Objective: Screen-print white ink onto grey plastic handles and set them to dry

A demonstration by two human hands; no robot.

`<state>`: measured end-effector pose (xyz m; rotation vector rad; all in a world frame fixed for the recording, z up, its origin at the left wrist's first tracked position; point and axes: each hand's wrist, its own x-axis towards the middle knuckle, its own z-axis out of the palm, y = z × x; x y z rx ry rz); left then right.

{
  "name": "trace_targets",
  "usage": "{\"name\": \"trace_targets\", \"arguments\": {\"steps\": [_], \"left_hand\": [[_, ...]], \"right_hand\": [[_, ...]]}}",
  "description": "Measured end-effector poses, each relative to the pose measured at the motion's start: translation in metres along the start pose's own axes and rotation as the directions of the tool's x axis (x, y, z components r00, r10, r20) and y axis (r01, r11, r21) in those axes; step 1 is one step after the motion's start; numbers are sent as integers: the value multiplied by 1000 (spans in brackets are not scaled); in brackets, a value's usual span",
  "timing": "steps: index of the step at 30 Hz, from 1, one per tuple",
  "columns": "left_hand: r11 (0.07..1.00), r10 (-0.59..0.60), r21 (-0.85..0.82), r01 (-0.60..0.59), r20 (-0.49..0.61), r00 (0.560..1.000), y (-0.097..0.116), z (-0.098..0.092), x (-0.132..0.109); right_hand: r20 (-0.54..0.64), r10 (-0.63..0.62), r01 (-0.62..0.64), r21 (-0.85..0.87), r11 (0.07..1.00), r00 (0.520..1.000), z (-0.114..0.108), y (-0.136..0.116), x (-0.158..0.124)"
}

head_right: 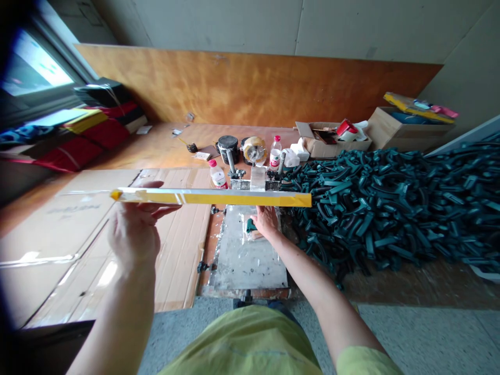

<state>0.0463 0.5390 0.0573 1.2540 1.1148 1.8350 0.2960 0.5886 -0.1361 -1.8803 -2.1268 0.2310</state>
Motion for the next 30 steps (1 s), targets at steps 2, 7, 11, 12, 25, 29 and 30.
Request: {"name": "trace_targets", "arguments": {"steps": [2,7,11,12,25,29,30], "left_hand": [[1000,-6,0,6,4,1000,0,0,-1],[1000,0,18,0,5,1000,0,1,0],[999,-38,8,38,-7,999,2,2,2],[999,-43,11,43,-9,999,2,2,2],[781,-623,75,620,35,781,-11,-55,-60],[597,-800,243,765,111,590,-32,-75,-103],[579,-813,264,771,116,571,-39,-77,-112]], "right_hand": [[-25,54,-54,3,999,998,-8,9,1],[-78,86,-85,9,996,993,-22,33,-14],[-75,-62,65,34,997,995,-23,42,-32],[-69,-97,102,58,993,993,-22,43,-36],[-178,304,-233,334,913,936,-92,98,-22],[-272,32,38,245,969,962,-107,61,12],[-267,-42,90,172,981,963,-107,49,21]]}}
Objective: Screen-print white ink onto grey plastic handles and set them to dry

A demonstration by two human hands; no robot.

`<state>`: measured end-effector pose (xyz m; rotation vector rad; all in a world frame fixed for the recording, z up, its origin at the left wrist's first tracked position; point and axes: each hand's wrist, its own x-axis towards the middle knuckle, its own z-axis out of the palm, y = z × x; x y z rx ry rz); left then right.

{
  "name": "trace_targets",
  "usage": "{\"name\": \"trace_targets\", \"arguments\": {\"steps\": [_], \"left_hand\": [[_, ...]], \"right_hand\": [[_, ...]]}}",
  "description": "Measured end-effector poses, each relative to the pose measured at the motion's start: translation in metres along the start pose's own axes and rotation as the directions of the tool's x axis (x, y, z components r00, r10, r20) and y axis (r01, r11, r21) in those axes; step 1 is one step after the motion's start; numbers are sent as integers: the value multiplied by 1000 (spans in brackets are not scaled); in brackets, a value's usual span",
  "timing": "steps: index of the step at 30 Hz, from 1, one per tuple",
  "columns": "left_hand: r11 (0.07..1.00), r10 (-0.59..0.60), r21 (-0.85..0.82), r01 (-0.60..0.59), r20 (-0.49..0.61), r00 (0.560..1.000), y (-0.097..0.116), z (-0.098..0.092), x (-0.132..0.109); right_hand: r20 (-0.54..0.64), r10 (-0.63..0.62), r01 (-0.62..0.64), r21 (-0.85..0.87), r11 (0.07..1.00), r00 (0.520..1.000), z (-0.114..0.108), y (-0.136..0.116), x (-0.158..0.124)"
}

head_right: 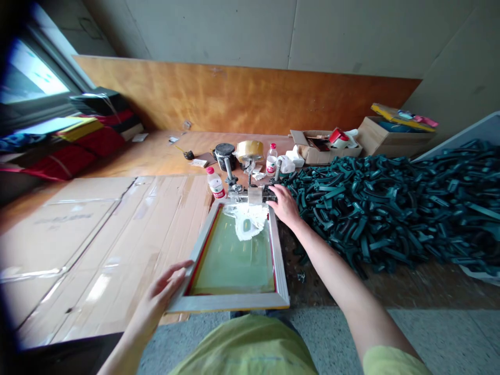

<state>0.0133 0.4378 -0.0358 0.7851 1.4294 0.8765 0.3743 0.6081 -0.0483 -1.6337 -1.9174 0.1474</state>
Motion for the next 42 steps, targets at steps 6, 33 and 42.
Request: {"name": "trace_targets", "arguments": {"steps": [6,33,42], "left_hand": [[994,-26,105,19,65,998,-52,0,19],[988,-22,156,17,33,999,-60,-3,23],[990,-18,140,12,40,999,-67,-4,26]], "right_hand": [[313,-69,162,-282,946,947,35,-39,26],[402,-161,271,-233,934,901,35,-47,5],[390,-252,367,-257,894,886,50,-62,-27]]}}
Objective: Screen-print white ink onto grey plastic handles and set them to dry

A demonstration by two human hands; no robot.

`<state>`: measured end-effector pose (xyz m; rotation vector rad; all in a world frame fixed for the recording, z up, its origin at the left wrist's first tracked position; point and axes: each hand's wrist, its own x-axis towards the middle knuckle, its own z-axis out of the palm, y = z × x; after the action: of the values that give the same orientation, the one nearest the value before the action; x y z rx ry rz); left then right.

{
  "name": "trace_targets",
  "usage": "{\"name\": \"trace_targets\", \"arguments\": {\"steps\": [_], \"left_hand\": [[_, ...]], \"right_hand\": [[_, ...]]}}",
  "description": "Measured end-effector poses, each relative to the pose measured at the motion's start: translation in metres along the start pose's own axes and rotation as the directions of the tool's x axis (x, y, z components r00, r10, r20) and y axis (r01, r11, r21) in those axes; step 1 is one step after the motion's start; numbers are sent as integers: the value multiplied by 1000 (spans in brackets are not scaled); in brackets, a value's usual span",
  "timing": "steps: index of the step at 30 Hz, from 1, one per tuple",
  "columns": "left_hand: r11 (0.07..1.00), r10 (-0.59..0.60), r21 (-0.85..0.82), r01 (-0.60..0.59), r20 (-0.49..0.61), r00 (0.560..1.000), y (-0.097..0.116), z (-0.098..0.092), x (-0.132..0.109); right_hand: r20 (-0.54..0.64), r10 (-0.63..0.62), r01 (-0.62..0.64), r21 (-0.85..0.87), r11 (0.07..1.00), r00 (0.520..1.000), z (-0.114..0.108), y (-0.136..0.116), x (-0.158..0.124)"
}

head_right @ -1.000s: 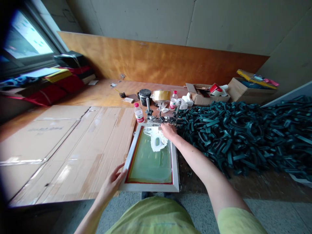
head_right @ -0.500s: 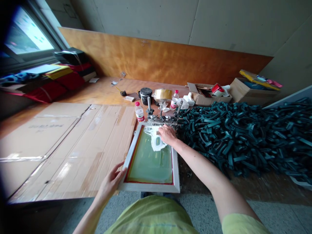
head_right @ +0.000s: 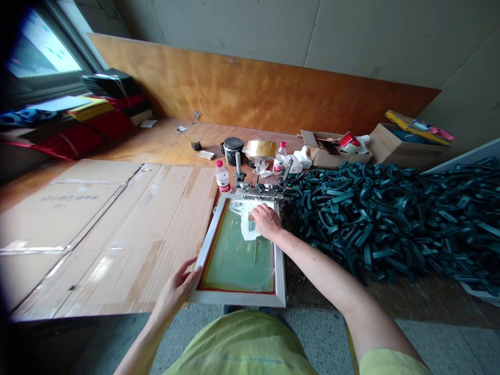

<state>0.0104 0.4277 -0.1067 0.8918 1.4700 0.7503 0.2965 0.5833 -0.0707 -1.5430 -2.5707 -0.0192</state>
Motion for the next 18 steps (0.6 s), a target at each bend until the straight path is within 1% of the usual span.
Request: {"name": "trace_targets", "arguments": {"steps": [4,7,10,12,14,15,18], "left_hand": [[999,1,38,-1,-11,1000,2,0,-1],[998,2,63,-1,-19,1000,6,1,-3],[999,-3,48,4,-21,1000,8,2,-5],[999,-6,34,7,-20,1000,6,2,-4],[999,-8,34,8,-15,1000,2,2,-2],[999,-5,43,6,-16,1000,0,2,-1],[995,20,94,-13,-68,998,-7,5,3]], "right_hand": [[-19,-81,81,19,997,997,-2,-5,-18],[-26,-144,144,-2,990,989,-4,-8,-34],[-24,-197,196,-21,980,980,-8,-10,-48],[-13,-225,225,-16,974,974,-12,-9,-53],[-4,-217,217,18,976,976,-16,-6,-51],[-6,-191,191,45,981,982,-18,-3,-48],[-41,-54,58,106,993,998,-20,4,-30]]}}
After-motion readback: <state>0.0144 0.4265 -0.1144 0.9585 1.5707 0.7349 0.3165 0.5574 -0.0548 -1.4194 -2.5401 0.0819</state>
